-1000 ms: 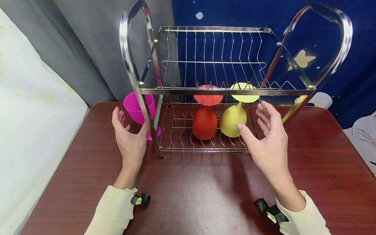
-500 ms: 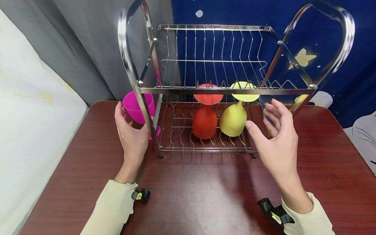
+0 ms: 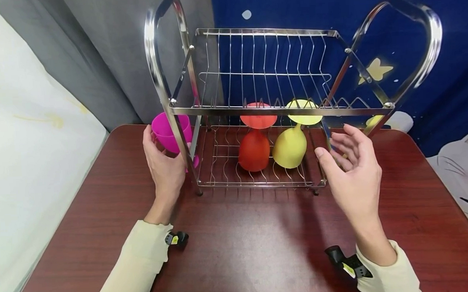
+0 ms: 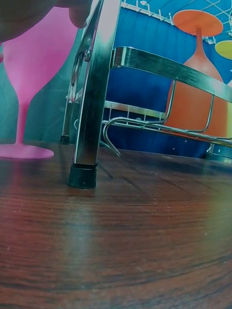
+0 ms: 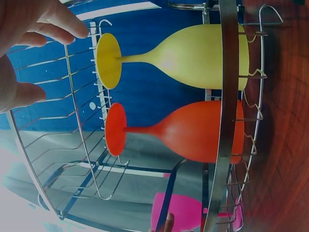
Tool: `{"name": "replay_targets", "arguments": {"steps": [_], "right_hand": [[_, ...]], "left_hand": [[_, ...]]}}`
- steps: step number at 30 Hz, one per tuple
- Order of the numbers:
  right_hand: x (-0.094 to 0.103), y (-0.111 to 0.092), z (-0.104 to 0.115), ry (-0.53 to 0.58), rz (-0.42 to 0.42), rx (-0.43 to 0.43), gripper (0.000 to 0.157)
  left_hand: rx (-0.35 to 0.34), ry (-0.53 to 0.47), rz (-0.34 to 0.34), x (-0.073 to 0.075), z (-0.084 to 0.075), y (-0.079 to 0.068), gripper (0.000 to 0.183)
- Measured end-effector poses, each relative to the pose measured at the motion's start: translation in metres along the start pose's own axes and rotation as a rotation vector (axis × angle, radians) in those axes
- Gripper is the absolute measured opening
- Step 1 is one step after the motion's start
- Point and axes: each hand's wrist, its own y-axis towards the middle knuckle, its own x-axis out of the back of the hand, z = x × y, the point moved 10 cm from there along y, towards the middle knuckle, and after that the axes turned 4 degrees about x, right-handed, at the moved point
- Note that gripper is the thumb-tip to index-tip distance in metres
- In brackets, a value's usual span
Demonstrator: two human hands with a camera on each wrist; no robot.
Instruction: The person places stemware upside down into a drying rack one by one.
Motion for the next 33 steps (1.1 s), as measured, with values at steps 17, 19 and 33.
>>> {"name": "replay_targets", "arguments": {"steps": [17, 19, 33], "right_hand": [[0.029, 0.006, -0.006, 0.040, -0.185, 0.041, 0.026], [0.031, 0.006, -0.006, 0.069, -0.200, 0.048, 0.023], [0.037, 0.008, -0.003, 0.155, -0.236, 0.139, 0.022]], "left_hand": [[0.020, 0.046, 0.017, -0.004, 0.007, 0.007, 0.098], [0.026, 0.050, 0.020, -0.005, 0.008, 0.008, 0.098], [0.046, 0.080, 0.009, -0.005, 0.013, 0.010, 0.090]]}}
